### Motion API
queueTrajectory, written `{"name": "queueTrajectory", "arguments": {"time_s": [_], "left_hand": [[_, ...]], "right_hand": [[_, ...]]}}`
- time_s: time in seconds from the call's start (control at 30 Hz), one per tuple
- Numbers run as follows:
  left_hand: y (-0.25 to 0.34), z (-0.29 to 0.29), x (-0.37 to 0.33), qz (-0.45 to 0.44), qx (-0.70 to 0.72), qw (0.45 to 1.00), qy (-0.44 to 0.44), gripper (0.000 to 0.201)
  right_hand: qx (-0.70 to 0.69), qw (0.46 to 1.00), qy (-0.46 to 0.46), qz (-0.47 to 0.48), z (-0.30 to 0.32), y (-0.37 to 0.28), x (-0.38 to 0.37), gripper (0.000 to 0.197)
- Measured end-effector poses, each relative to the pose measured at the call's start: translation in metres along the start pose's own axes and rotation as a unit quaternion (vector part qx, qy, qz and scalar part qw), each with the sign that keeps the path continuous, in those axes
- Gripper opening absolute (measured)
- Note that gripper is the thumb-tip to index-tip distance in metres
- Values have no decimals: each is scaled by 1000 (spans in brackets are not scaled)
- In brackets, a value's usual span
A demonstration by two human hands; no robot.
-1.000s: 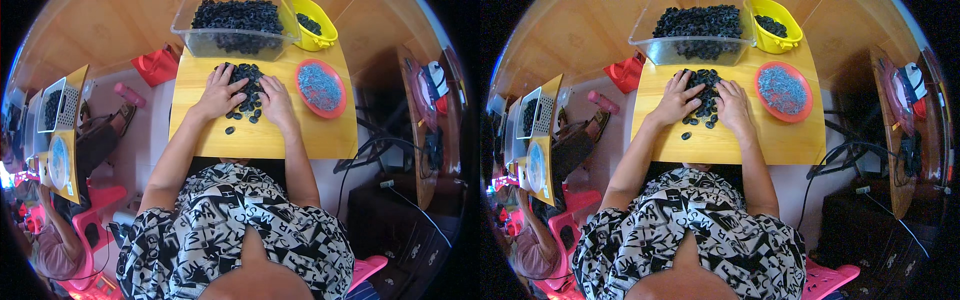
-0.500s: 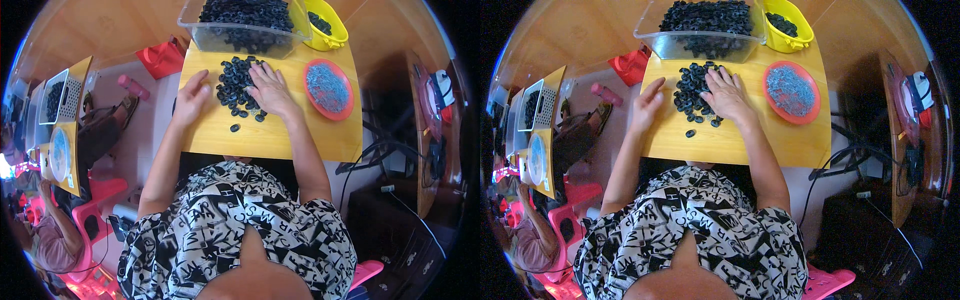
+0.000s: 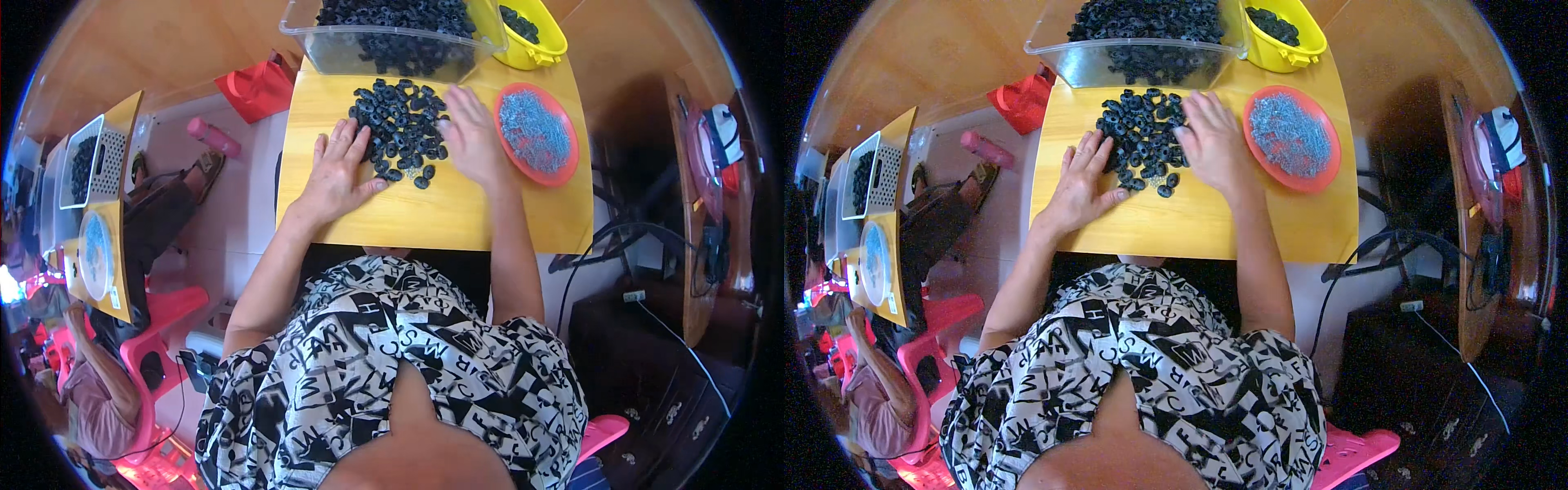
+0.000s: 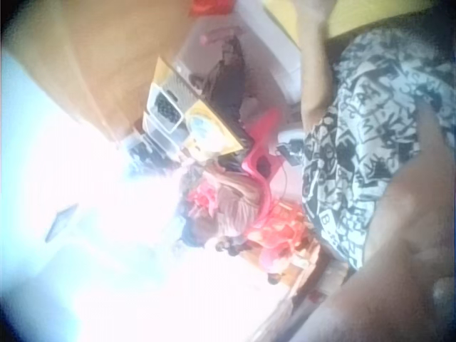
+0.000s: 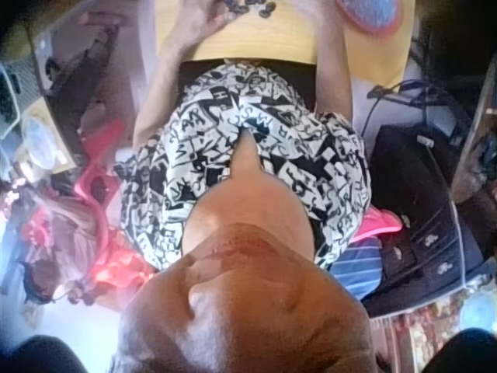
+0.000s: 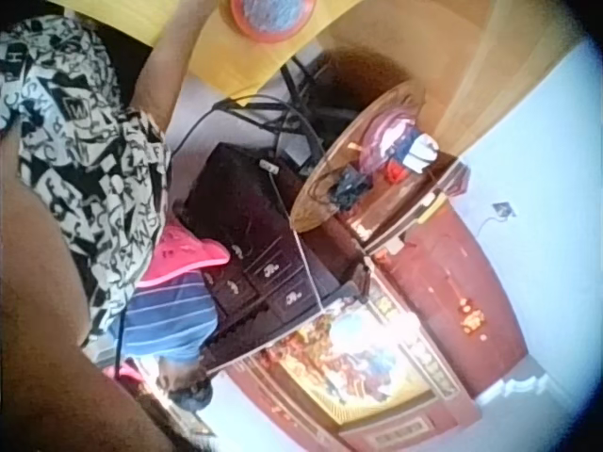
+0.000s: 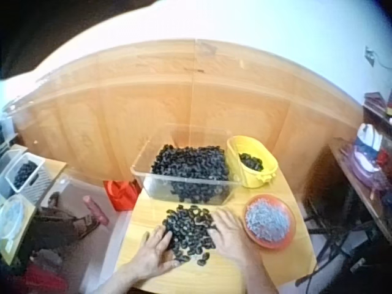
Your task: Assembling small black plastic components by hand.
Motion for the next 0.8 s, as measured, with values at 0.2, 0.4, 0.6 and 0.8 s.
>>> {"name": "queueTrajectory", "arguments": {"time_s": [0.2,0.4,0.6,0.8], "left_hand": [[-6,-9,-5,-15,-35,999,-23,79],[-2,-10,-7,-23,-36,999,-18,78],[2,-8,-7,-50,-37,998,-2,76],[26,-23,-23,-59,-32,998,-21,68]], "right_hand": [[-21,997,4,-80,45,9,75,39],[15,993,41,-112,53,3,98,41],[45,986,23,-157,64,16,136,47],[94,980,-16,-175,49,11,132,55]]}}
Point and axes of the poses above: each hand's wrist, its own x-axis away from the middle knuckle, its own z-axis out of the back of the hand, y = z × x, the point moved 7 cm from there along -x, towards the middle knuckle, and after that the axes turned 13 degrees about y, right-handed, at the moved point
